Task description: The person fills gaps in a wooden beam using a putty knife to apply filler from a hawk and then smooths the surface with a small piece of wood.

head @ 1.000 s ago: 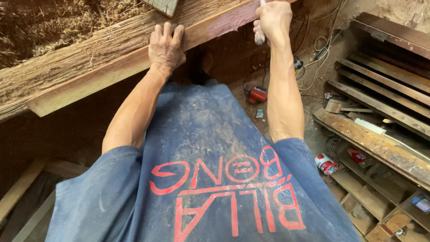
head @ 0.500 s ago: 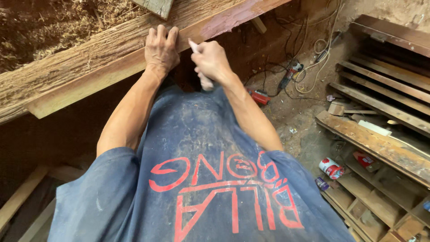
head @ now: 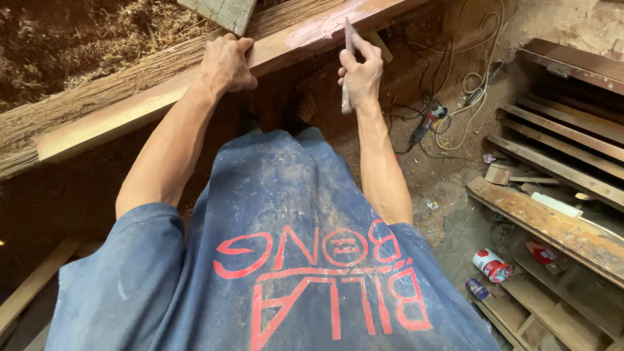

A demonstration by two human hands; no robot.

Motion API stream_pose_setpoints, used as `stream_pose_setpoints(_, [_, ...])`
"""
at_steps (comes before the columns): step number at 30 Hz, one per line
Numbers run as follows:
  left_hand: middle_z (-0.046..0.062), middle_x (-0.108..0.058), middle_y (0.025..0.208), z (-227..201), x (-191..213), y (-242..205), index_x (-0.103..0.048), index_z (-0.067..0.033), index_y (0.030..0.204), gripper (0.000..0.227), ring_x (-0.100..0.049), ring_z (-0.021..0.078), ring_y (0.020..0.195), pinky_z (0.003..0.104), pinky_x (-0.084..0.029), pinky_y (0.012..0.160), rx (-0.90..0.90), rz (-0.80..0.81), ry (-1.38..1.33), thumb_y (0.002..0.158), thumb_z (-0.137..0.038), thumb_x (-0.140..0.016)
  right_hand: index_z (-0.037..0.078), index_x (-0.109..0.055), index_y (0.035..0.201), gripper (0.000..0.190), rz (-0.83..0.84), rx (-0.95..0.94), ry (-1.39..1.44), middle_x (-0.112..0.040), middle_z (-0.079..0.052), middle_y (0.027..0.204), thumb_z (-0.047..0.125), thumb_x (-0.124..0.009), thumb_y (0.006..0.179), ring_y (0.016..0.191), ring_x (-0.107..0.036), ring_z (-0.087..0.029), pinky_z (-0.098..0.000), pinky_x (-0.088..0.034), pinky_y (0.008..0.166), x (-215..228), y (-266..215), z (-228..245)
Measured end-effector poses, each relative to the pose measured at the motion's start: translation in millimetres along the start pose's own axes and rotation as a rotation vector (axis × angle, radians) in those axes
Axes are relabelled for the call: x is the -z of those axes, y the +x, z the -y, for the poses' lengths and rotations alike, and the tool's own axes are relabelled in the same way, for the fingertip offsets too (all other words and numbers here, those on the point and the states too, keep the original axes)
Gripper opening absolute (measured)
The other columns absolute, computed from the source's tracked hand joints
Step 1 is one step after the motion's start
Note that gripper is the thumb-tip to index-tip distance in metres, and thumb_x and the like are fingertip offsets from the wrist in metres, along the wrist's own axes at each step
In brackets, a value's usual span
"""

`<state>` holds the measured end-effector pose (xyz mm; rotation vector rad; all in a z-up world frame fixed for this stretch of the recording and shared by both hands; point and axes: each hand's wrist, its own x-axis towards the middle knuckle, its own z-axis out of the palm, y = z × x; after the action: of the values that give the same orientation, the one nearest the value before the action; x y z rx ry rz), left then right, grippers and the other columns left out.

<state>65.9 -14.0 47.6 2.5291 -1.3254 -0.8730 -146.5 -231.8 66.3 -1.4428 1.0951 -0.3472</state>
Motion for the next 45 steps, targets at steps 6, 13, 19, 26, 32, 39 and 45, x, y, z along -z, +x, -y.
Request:
stream_pose_setpoints(6, [0.023, -0.067, 0.111, 5.6, -4.8, 6.4, -0.07, -0.0069, 0.121, 0.071, -0.065, 0.0403, 0.102, 0.049, -0.055, 0.089, 0.026, 0.062, 0.011, 0.058, -0.032, -0.086, -0.005, -0.064, 0.128, 0.041, 0.037, -0.069, -0.031, -0.052, -0.01, 0.121, 0.009, -0.07, 0.09, 0.06, -0.066, -0.012, -0.0272, -0.057, 0.042, -34.1, -20.8, 9.7])
stream_pose_setpoints(13, [0.025, -0.066, 0.109, 5.4, -6.4, 6.8, -0.069, -0.0067, 0.125, 0.077, -0.065, 0.0409, 0.099, 0.048, -0.054, 0.088, -0.008, 0.004, 0.002, 0.056, -0.034, -0.089, -0.006, -0.068, 0.12, 0.038, 0.061, -0.025, -0.141, -0.053, -0.012, 0.116, 0.01, -0.071, 0.086, 0.056, -0.067, -0.014, -0.0281, -0.055, 0.039, -61.9, -45.1, 11.1])
stream_pose_setpoints(19, [0.023, -0.065, 0.111, -2.2, -1.0, 1.5, -0.067, -0.0079, 0.126, 0.073, -0.064, 0.0396, 0.1, 0.047, -0.054, 0.09, 0.046, 0.049, 0.01, 0.061, -0.031, -0.089, -0.003, -0.071, 0.123, 0.038, 0.343, -0.085, -0.191, -0.053, -0.01, 0.115, 0.012, -0.072, 0.088, 0.06, -0.066, -0.011, -0.0263, -0.057, 0.044, -52.5, -58.5, 10.1])
stream_pose_setpoints(26, [0.014, -0.055, 0.116, -10.4, -53.5, -21.9, -0.055, -0.018, 0.142, 0.086, -0.054, 0.034, 0.104, 0.044, -0.053, 0.087, 0.017, -0.306, 0.089, 0.066, -0.026, -0.095, -0.004, -0.066, 0.132, 0.038, 0.398, -0.147, 0.24, -0.071, -0.01, 0.092, 0.014, -0.066, 0.099, 0.064, -0.068, -0.014, -0.0279, -0.058, 0.054, 16.1, -44.2, -14.3])
stream_pose_setpoints(32, [0.009, -0.056, 0.112, 0.2, -55.2, -23.4, -0.061, -0.0114, 0.137, 0.09, -0.053, 0.0307, 0.103, 0.043, -0.05, 0.087, -0.079, -0.524, 0.07, 0.062, -0.047, -0.094, -0.003, -0.058, 0.14, 0.044, 0.383, -0.196, 0.424, -0.074, -0.011, 0.101, 0.02, -0.063, 0.103, 0.073, -0.073, -0.019, -0.0307, -0.063, 0.062, 42.6, -24.8, -29.8])
stream_pose_setpoints(39, [0.013, -0.054, 0.105, 12.5, -65.6, -8.2, -0.06, -0.0017, 0.103, 0.058, -0.055, 0.0262, 0.102, 0.042, -0.05, 0.093, 0.245, -0.741, -0.314, 0.1, -0.057, -0.076, -0.003, -0.057, 0.139, 0.043, 0.438, -0.205, 0.451, -0.073, -0.011, 0.106, 0.018, -0.063, 0.102, 0.077, -0.074, -0.02, -0.033, -0.064, 0.065, 17.5, -18.9, -23.2])
stream_pose_setpoints(45, [0.031, -0.051, 0.133, 31.8, -32.7, 57.7, -0.037, 0.0119, 0.137, 0.098, -0.052, 0.0375, 0.12, 0.045, -0.046, 0.094, 0.91, -0.734, -1.15, 0.077, -0.045, -0.09, -0.004, -0.057, 0.138, 0.041, 0.479, -0.18, 0.419, -0.072, -0.011, 0.108, 0.017, -0.062, 0.102, 0.079, -0.074, -0.021, -0.0329, -0.064, 0.066, -6.8, -12.7, -4.0])
